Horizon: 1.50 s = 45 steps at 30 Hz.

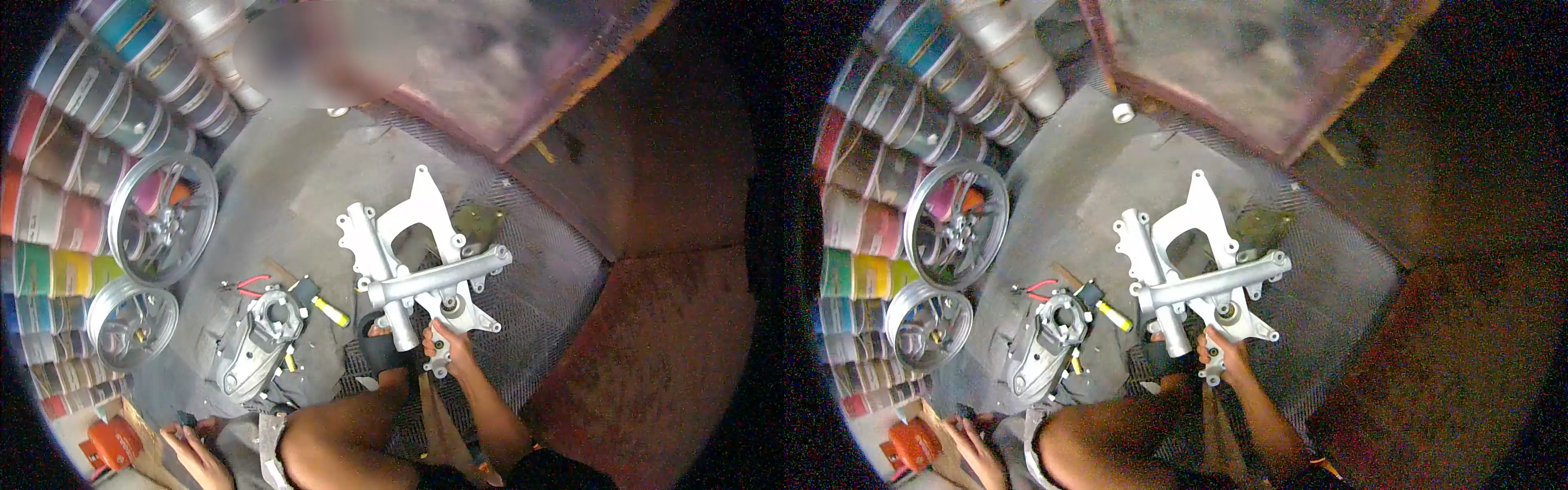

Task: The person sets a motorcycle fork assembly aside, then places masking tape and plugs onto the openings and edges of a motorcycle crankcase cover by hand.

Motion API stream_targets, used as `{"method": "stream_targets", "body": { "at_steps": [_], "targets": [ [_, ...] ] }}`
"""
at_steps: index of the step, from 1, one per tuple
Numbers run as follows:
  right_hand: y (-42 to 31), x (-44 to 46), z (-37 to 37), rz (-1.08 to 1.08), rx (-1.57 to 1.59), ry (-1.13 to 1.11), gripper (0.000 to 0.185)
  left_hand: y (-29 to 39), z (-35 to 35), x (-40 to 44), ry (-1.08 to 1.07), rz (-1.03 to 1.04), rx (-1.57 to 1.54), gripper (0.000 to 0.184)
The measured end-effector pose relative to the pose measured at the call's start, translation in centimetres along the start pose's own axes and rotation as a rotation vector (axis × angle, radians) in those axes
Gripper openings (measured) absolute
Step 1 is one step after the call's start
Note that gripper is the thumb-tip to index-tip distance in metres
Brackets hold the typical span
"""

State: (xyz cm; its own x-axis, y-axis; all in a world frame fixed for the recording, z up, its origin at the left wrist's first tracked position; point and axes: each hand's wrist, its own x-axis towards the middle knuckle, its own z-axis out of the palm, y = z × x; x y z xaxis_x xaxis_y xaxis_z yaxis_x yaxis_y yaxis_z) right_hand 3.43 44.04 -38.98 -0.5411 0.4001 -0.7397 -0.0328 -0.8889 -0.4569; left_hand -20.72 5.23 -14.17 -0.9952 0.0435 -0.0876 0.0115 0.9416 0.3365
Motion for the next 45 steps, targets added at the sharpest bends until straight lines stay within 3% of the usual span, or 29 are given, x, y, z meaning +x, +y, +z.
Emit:
{"method": "stream_targets", "body": {
  "at_steps": [1, 2, 3, 6, 8, 11, 12, 13, 16, 18, 26, 28, 29, 31, 34, 35, 37, 39, 41, 42, 43, 45],
  "targets": [
    [0.2, 0.1, 1.0, -0.004, -0.007, 0.023, 0.021, 0.0, -0.2, 0.1, 0.015, 0.027, -0.005, 0.058],
    [0.7, 0.8, 1.4, -0.001, 0.002, 0.021, 0.021, -8.5, 2.5, 0.9, -0.014, -0.066, -0.431, 0.061],
    [0.9, 1.7, 1.6, 0.019, -0.01, 0.008, 0.021, -7.2, 2.1, 1.0, 0.01, -0.008, -0.294, 0.058],
    [0.9, 3.2, 3.6, 0.015, -0.063, 0.005, 0.02, -4.5, 1.9, 1.5, -0.044, -0.054, -0.378, 0.051],
    [1.1, 4.4, 4.3, 0.065, -0.048, -0.001, 0.02, -1.0, 2.0, 2.0, 0.069, 0.01, -0.235, 0.027],
    [2.9, 9.2, 5.5, 0.103, -0.057, -0.059, 0.025, 4.2, 2.4, 3.4, 0.024, -0.036, -0.155, 0.014],
    [3.0, 10.9, 6.3, 0.136, -0.071, -0.073, 0.026, 6.0, 1.9, 4.5, -0.125, -0.19, -0.087, 0.019],
    [3.0, 12.5, 7.4, 0.161, -0.084, -0.085, 0.028, 5.4, 3.8, 4.7, -0.017, -0.059, -0.16, 0.017],
    [5.0, 18.1, 9.9, 0.207, -0.058, -0.056, 0.024, 7.5, 2.7, 6.5, 0.001, -0.071, 0.023, 0.015],
    [6.8, 21.8, 12.7, 0.204, -0.06, -0.098, 0.023, 5.6, 2.0, 5.9, -0.014, -0.166, -0.067, 0.013],
    [12.8, 34.3, 18.9, 0.223, 0.042, -0.231, 0.022, 1.1, -0.4, 3.4, 0.087, -0.097, -0.03, 0.013],
    [13.3, 35.0, 21.2, 0.149, 0.01, -0.213, 0.021, 0.3, -0.5, 2.9, 0.123, -0.192, 0.073, 0.018],
    [13.8, 35.6, 21.6, 0.1, -0.048, -0.209, 0.021, 0.3, 0.0, 3.3, 0.164, -0.213, -0.158, 0.018],
    [14.5, 36.9, 22.4, 0.141, -0.02, -0.201, 0.02, 2.2, -2.1, 3.5, 0.04, -0.288, 0.052, 0.039],
    [15.4, 37.6, 22.4, 0.098, -0.134, -0.194, 0.019, 2.4, -2.2, 3.5, 0.118, -0.235, 0.059, 0.027],
    [15.6, 37.8, 22.2, 0.132, -0.147, -0.205, 0.022, 2.3, -2.3, 3.4, 0.101, -0.235, 0.065, 0.027],
    [16.1, 37.4, 22.6, 0.0, -0.219, -0.185, 0.024, 1.9, -2.4, 3.7, 0.111, -0.225, 0.089, 0.028],
    [16.3, 38.3, 22.3, 0.056, -0.163, -0.18, 0.034, 1.8, -2.4, 3.9, 0.08, -0.238, 0.107, 0.033],
    [14.5, 37.1, 22.2, 0.066, -0.322, -0.129, 0.044, 1.1, -2.0, 3.5, 0.149, -0.252, 0.122, 0.041],
    [13.6, 36.5, 21.3, 0.103, -0.455, -0.095, 0.059, 1.0, -2.0, 3.4, 0.151, -0.264, 0.148, 0.048],
    [12.5, 35.0, 20.4, 0.044, -0.636, -0.051, 0.068, 1.3, -2.2, 3.6, 0.139, -0.313, 0.06, 0.045],
    [10.0, 30.6, 17.0, -0.279, -1.088, -0.09, 0.072, 1.1, -2.4, 3.8, 0.17, -0.32, 0.024, 0.041]
  ]
}}
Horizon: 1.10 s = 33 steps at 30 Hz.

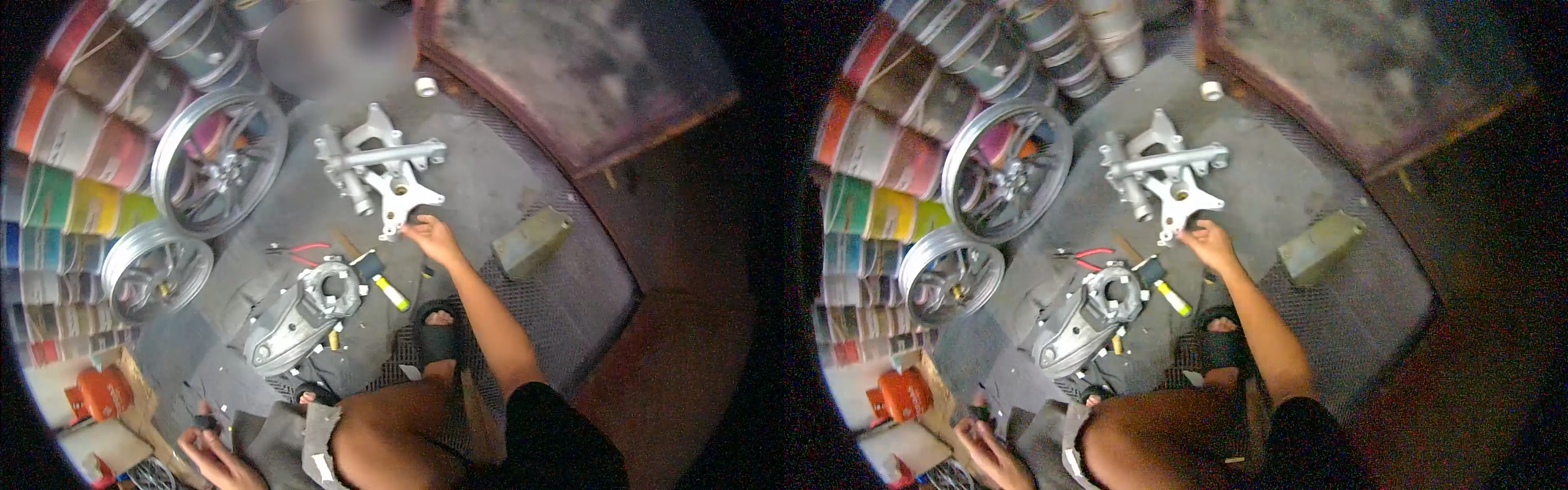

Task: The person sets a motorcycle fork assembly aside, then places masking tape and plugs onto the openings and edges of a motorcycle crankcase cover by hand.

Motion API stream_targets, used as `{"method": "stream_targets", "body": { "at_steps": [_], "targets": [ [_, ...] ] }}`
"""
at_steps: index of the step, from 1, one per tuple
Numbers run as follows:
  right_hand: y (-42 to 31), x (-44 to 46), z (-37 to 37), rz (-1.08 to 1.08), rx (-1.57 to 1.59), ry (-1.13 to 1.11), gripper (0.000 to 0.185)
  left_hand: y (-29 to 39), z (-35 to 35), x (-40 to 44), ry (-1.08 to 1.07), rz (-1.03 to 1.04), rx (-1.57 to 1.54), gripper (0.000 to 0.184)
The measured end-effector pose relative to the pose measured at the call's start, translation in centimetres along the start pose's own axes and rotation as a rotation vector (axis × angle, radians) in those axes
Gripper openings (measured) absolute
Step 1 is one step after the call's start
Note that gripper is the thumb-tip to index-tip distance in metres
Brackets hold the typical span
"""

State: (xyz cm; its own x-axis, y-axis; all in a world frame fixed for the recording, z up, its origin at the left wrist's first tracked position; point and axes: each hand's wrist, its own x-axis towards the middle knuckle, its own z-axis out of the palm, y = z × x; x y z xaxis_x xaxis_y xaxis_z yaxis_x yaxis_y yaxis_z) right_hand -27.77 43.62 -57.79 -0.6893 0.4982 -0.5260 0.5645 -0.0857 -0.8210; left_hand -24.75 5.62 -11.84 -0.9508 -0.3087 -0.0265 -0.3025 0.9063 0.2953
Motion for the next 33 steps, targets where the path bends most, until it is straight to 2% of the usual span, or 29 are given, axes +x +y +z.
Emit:
{"method": "stream_targets", "body": {
  "at_steps": [2, 3, 4, 6, 8, 9, 11, 12, 14, 15, 16, 18, 22, 24, 25, 27, 28, 30, 33],
  "targets": [
    [0.4, -5.1, -5.7, -0.367, -0.383, 0.316, 0.058, 1.8, 0.7, 0.4, 0.066, 0.33, -0.138, 0.031],
    [0.6, -7.1, -9.0, -0.528, -0.534, 0.498, 0.053, 1.4, 0.9, 0.6, 0.101, 0.416, -0.105, 0.031],
    [-0.8, -9.3, -11.6, -0.493, -0.526, 0.714, 0.043, 0.7, 0.8, 1.0, 0.139, 0.503, -0.067, 0.031],
    [2.8, -10.5, -17.1, -0.375, -0.739, 1.171, 0.051, -1.3, 0.5, 0.9, 0.111, 0.486, -0.029, 0.033],
    [8.4, -10.7, -20.8, 0.103, -0.841, 1.312, 0.057, -2.1, 0.3, 1.0, 0.09, 0.474, -0.002, 0.034],
    [10.0, -11.0, -22.9, 0.1, -0.84, 1.323, 0.057, -2.2, 0.3, 1.1, 0.082, 0.472, 0.005, 0.035],
    [12.4, -11.3, -25.5, 0.653, 0.075, 0.536, 0.061, -2.1, 0.4, 1.0, 0.079, 0.465, 0.011, 0.036],
    [13.4, -11.0, -25.5, 0.646, 0.072, 0.531, 0.061, -1.9, 0.5, 0.8, 0.096, 0.477, 0.005, 0.035],
    [15.6, -10.5, -25.1, 0.558, 0.305, 0.605, 0.056, -2.0, 0.5, 0.6, 0.114, 0.48, 0.008, 0.035],
    [17.4, -9.9, -25.8, 0.512, 0.15, 0.587, 0.048, -2.3, 0.5, 0.7, 0.103, 0.472, 0.0, 0.035],
    [16.8, -10.0, -25.3, 0.509, 0.149, 0.575, 0.048, -2.5, 0.5, 0.8, 0.094, 0.464, -0.009, 0.035],
    [14.8, -10.6, -24.4, 0.443, -0.063, 0.699, 0.044, -2.4, 0.6, 0.8, 0.11, 0.464, -0.019, 0.035],
    [13.6, -11.3, -24.1, 0.303, -0.161, 0.762, 0.048, -2.2, 0.9, 0.8, 0.079, 0.464, -0.035, 0.035],
    [12.3, -10.1, -23.9, 0.187, -0.46, 0.811, 0.046, -2.2, 1.0, 0.8, 0.06, 0.45, -0.047, 0.035],
    [12.1, -8.9, -24.2, 0.117, -0.53, 0.736, 0.044, -2.2, 1.0, 0.8, 0.07, 0.471, -0.022, 0.034],
    [5.7, -7.8, -22.3, 0.068, -0.578, 0.774, 0.047, -2.3, 0.9, 0.8, 0.085, 0.489, 0.004, 0.032],
    [5.0, -5.9, -21.9, 0.061, -0.578, 0.774, 0.047, -2.3, 1.0, 0.6, 0.065, 0.459, -0.056, 0.028],
    [5.8, -2.7, -21.0, 0.098, -0.14, 0.603, 0.049, -2.2, 0.9, 0.3, 0.047, 0.426, -0.119, 0.024],
    [8.0, -0.4, -19.1, -0.019, -0.252, 0.557, 0.055, -0.7, 0.5, -0.2, 0.033, 0.306, -0.088, 0.022]
  ]
}}
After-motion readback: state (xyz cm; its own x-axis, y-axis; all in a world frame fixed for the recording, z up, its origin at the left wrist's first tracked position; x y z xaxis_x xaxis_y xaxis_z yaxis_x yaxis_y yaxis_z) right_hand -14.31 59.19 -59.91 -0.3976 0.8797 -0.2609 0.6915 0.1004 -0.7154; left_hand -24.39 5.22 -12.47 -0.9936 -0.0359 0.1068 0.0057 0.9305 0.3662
